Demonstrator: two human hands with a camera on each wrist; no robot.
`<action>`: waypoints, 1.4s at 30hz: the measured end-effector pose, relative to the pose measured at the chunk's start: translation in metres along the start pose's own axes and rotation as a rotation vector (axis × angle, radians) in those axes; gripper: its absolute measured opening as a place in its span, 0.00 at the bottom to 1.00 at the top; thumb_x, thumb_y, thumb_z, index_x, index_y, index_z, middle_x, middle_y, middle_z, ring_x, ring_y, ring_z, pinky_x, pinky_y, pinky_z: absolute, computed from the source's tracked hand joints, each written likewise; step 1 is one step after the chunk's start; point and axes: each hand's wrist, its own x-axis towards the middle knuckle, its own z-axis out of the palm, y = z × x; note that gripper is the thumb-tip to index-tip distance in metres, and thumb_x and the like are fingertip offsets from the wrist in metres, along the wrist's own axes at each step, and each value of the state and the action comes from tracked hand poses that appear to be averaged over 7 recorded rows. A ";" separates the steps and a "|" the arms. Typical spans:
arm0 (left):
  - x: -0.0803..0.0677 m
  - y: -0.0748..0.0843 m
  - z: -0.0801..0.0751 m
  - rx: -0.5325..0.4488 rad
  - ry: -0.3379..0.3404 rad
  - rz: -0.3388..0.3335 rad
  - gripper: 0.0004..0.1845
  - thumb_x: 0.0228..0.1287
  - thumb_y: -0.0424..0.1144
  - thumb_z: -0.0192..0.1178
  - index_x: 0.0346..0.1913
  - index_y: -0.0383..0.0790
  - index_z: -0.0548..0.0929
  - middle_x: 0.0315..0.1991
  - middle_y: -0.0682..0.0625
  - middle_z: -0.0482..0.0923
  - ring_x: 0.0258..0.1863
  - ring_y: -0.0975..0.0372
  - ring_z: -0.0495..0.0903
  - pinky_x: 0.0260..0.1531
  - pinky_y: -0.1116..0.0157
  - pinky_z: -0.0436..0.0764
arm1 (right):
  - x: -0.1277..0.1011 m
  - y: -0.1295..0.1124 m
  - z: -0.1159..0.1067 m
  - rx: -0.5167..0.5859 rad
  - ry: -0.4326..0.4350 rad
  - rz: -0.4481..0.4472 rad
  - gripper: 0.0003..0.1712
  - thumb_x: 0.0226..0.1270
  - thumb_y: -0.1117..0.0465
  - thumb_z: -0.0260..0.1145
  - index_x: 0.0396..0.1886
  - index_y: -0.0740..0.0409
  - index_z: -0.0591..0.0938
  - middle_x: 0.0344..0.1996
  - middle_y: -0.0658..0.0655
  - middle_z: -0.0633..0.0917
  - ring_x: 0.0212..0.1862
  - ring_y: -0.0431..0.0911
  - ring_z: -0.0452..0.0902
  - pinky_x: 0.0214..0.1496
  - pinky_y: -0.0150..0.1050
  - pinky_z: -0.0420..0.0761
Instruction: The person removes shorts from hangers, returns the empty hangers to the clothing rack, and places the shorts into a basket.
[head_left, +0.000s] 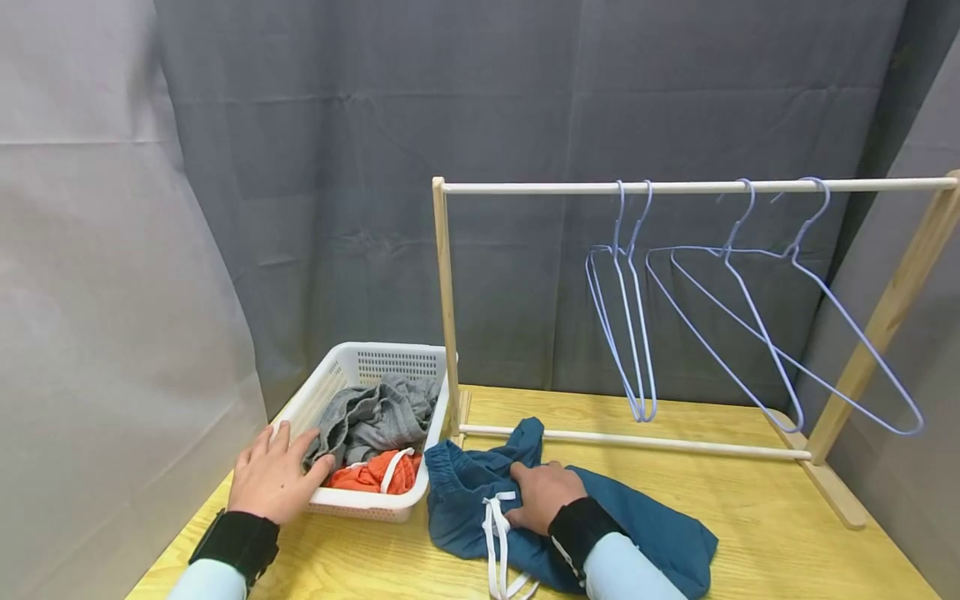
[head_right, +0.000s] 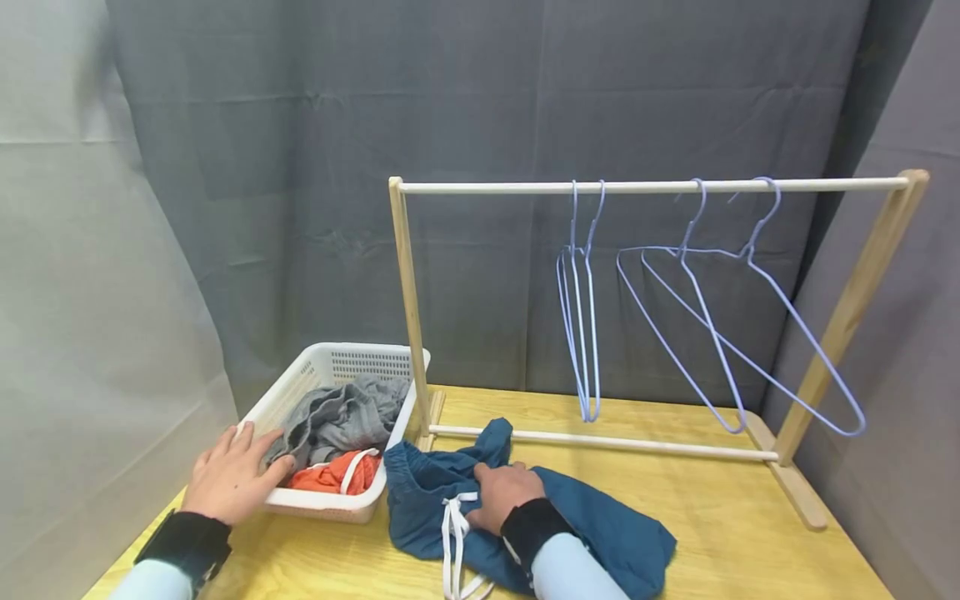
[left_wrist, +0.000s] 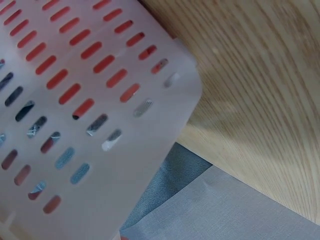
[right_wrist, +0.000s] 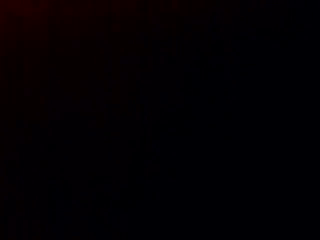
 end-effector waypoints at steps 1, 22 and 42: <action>0.000 0.000 0.000 0.000 -0.005 -0.002 0.35 0.68 0.63 0.57 0.67 0.40 0.77 0.71 0.25 0.60 0.71 0.31 0.52 0.62 0.30 0.53 | 0.000 -0.001 0.000 0.000 -0.002 -0.004 0.35 0.52 0.36 0.77 0.55 0.50 0.82 0.43 0.55 0.87 0.45 0.58 0.80 0.47 0.58 0.80; 0.001 0.000 -0.003 -0.004 -0.008 -0.006 0.35 0.68 0.63 0.57 0.67 0.41 0.77 0.72 0.26 0.59 0.72 0.31 0.52 0.62 0.29 0.53 | 0.004 -0.012 -0.006 -0.010 -0.015 -0.051 0.23 0.55 0.52 0.77 0.49 0.56 0.85 0.40 0.56 0.88 0.42 0.52 0.84 0.47 0.54 0.82; 0.003 -0.002 -0.002 0.005 -0.010 -0.012 0.34 0.69 0.62 0.55 0.68 0.42 0.77 0.73 0.27 0.59 0.73 0.33 0.50 0.64 0.30 0.51 | 0.011 0.006 -0.006 0.336 -0.005 -0.058 0.23 0.55 0.72 0.67 0.53 0.61 0.80 0.44 0.58 0.85 0.47 0.54 0.81 0.52 0.52 0.79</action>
